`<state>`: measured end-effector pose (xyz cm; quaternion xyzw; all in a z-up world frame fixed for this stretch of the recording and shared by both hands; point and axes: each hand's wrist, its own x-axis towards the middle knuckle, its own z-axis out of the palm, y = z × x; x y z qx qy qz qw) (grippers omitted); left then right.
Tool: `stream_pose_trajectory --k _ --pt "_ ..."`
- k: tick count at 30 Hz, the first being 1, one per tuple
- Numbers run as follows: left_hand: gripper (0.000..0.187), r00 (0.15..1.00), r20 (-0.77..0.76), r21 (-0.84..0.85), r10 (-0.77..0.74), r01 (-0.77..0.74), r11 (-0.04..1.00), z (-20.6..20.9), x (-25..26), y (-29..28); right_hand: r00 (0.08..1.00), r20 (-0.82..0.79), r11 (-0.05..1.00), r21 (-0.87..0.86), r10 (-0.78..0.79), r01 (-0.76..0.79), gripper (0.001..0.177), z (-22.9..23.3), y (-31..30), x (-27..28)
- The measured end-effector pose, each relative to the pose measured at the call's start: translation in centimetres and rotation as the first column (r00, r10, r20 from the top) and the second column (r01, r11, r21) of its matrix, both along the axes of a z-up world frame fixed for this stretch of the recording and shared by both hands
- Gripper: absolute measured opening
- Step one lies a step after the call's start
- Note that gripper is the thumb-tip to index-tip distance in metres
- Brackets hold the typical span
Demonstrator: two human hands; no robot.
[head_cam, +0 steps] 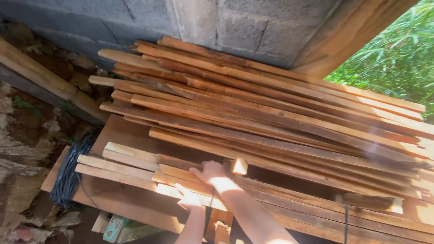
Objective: Bundling wood planks together using plastic ties or straps.
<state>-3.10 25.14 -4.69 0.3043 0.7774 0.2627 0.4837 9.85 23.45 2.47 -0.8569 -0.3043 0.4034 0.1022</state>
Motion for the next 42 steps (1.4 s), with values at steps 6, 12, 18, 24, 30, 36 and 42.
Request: stream_pose_trajectory --k 6,12,18,24,30,36,42 --pt "0.052 0.968 0.236 -0.193 0.086 -0.04 0.98 1.0 -0.4 0.8 0.953 -0.302 0.997 -0.079 -0.031 0.008 0.102 -1.1 2.2 2.6" --pt "0.066 0.938 0.327 -0.394 0.117 0.023 0.919 4.0 -0.8 2.0 0.883 -0.461 0.994 -0.096 -0.094 0.056 0.1 -0.9 3.5 4.0" --pt "0.056 0.958 0.277 -0.328 0.078 0.018 0.944 2.9 -0.6 2.1 0.926 -0.37 0.992 -0.059 0.081 -0.111 0.109 -1.9 3.4 3.4" --pt "0.057 0.971 0.236 -0.3 0.037 0.037 0.953 2.3 -0.9 1.8 0.934 -0.356 1.0 0.018 0.001 0.006 0.099 -0.9 2.7 2.5" --pt "0.06 0.969 0.239 -0.308 0.058 0.019 0.951 0.5 -1.4 2.1 0.995 -0.039 0.991 0.099 0.094 -0.09 0.102 -1.1 1.7 0.9" --pt "0.047 0.947 0.32 -0.158 -0.008 0.061 0.986 -2.4 -2.9 1.5 0.907 0.42 0.802 0.535 0.021 -0.266 0.055 -3.9 -8.6 -4.1" --pt "0.033 0.93 0.326 -0.213 -0.168 0.246 0.945 -17.4 -10.5 4.7 0.838 0.546 0.846 0.441 0.012 -0.3 0.07 -4.3 -24.7 -4.5"
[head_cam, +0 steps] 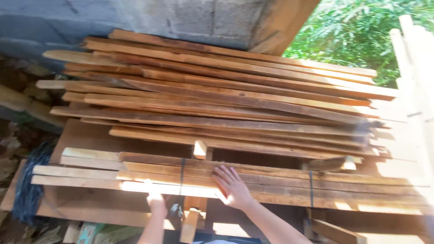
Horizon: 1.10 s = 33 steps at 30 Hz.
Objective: Bundling wood planks together using plastic ties or straps.
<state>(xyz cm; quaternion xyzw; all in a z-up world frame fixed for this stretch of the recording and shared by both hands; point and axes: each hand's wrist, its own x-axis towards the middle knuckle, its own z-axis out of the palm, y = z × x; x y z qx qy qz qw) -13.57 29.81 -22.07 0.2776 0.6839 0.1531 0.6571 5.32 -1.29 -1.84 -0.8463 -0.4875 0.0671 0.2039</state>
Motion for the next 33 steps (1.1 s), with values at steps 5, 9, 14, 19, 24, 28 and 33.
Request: stream_pose_trajectory --k 5,9,14,19,24,28,33 --pt "0.041 0.94 -0.127 0.291 -0.316 0.34 0.894 12.3 -2.4 -4.5 0.967 -0.037 0.962 -0.114 -0.252 0.247 0.108 0.3 -12.5 3.6" --pt "0.034 0.983 -0.091 0.637 -0.158 0.18 0.75 3.4 -9.9 -9.1 0.933 -0.017 0.908 -0.235 -0.36 0.346 0.129 -1.4 -20.0 4.7" --pt "0.016 0.989 -0.02 0.639 -0.149 0.128 0.759 2.9 -9.7 -21.7 0.9 -0.114 0.86 -0.367 -0.42 0.355 0.134 0.0 -19.9 6.2" --pt "0.032 0.755 -0.275 0.065 -0.595 0.632 0.772 17.4 0.6 -32.8 0.861 -0.122 0.833 -0.353 -0.493 0.426 0.128 0.3 -18.5 7.4" --pt "0.056 0.217 -0.733 0.572 -0.645 0.708 -0.413 21.2 10.7 -36.1 0.843 -0.244 0.787 -0.544 -0.48 0.292 0.108 0.1 -17.8 10.6" --pt "0.105 -0.095 -0.85 0.296 -0.518 0.727 -0.619 20.7 16.7 -34.1 0.868 -0.296 0.766 -0.628 -0.399 0.138 0.103 1.1 -17.3 12.9" --pt "0.131 -0.566 -0.713 -0.083 -0.415 0.656 -0.75 23.6 21.9 -31.7 0.808 -0.44 0.679 -0.731 -0.392 -0.068 0.114 -2.5 -17.1 14.2"
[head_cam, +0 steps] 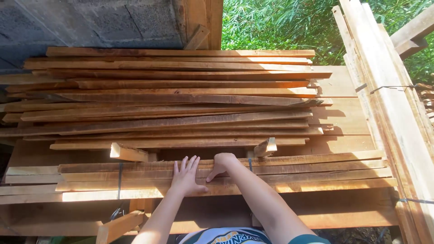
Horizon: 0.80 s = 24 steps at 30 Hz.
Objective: Bundling wood planks together using plastic ties or straps.
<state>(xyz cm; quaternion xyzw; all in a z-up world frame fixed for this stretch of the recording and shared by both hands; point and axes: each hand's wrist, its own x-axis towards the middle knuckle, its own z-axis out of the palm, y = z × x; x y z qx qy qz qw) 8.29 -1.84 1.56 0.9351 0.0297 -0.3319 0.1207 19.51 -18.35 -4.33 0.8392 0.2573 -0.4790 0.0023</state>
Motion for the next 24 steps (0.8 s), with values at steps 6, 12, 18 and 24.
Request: stream_pose_trajectory --k 6,12,18,24 --pt "0.107 0.979 -0.178 -0.055 -0.101 0.093 0.994 -5.2 5.7 4.3 0.968 -0.25 0.999 -0.044 -0.016 0.005 0.122 4.5 0.5 2.4" --pt "0.111 0.861 -0.505 -0.046 -0.064 0.047 0.998 -2.6 8.7 6.5 0.923 -0.361 0.991 -0.031 -0.13 0.127 0.118 3.3 0.1 3.6" --pt "0.115 0.908 -0.416 -0.019 -0.047 0.043 0.999 -0.2 7.9 6.4 0.966 -0.241 0.996 -0.037 -0.092 0.085 0.13 3.1 0.2 2.5" --pt "0.107 0.976 -0.214 0.0 -0.038 0.039 0.999 0.9 3.8 5.2 1.0 -0.008 0.999 0.044 -0.027 0.027 0.126 6.7 -0.8 -0.9"
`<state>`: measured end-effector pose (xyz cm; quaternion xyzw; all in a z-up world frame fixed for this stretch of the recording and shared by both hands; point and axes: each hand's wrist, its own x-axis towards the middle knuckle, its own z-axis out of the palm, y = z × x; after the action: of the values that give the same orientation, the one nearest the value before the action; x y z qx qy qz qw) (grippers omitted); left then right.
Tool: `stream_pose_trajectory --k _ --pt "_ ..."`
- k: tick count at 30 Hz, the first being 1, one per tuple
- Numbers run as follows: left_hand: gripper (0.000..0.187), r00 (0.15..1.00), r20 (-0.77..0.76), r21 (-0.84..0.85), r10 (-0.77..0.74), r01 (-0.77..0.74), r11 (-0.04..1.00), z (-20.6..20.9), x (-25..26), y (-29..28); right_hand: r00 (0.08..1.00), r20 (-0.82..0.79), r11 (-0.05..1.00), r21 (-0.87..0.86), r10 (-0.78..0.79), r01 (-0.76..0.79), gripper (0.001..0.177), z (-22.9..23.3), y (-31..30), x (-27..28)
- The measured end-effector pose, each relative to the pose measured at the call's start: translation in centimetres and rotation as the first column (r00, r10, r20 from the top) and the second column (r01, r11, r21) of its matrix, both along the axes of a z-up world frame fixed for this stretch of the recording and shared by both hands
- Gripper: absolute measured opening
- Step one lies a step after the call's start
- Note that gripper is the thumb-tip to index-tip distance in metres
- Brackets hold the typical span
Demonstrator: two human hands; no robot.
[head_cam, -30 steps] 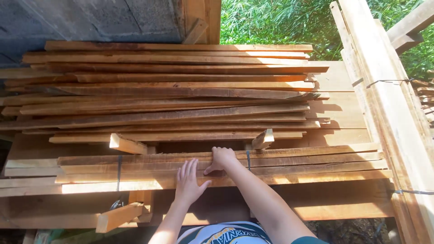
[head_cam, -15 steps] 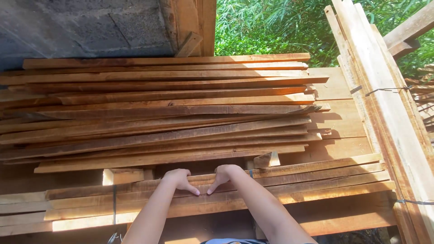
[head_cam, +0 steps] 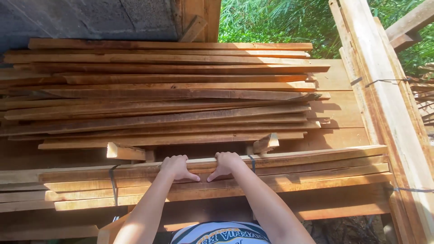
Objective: Bundling wood planks together using plastic ties or straps.
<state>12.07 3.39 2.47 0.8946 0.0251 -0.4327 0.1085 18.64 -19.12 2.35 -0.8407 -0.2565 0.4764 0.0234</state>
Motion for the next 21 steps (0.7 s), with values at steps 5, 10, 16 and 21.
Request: stream_pose_trajectory --k 5,10,16,21 --pt "0.105 0.995 0.097 0.017 -0.037 0.036 0.999 -0.3 -2.3 0.1 0.998 0.051 0.998 0.046 0.047 -0.049 0.124 -2.2 -1.3 -1.0" --pt "0.102 0.998 0.04 -0.081 -0.045 0.048 0.996 -0.8 -2.7 1.9 0.992 0.039 0.991 0.054 0.12 -0.122 0.124 -0.8 -1.6 -1.9" --pt "0.103 0.989 0.047 -0.023 -0.141 0.142 0.99 -1.6 -3.2 1.9 0.98 0.176 0.985 0.128 0.09 -0.114 0.11 -1.5 -2.6 -4.3" --pt "0.078 0.967 0.242 -0.011 -0.083 0.088 0.996 0.3 -6.5 0.8 0.86 0.503 0.979 0.117 0.087 -0.167 0.086 -0.6 -3.2 -7.6"
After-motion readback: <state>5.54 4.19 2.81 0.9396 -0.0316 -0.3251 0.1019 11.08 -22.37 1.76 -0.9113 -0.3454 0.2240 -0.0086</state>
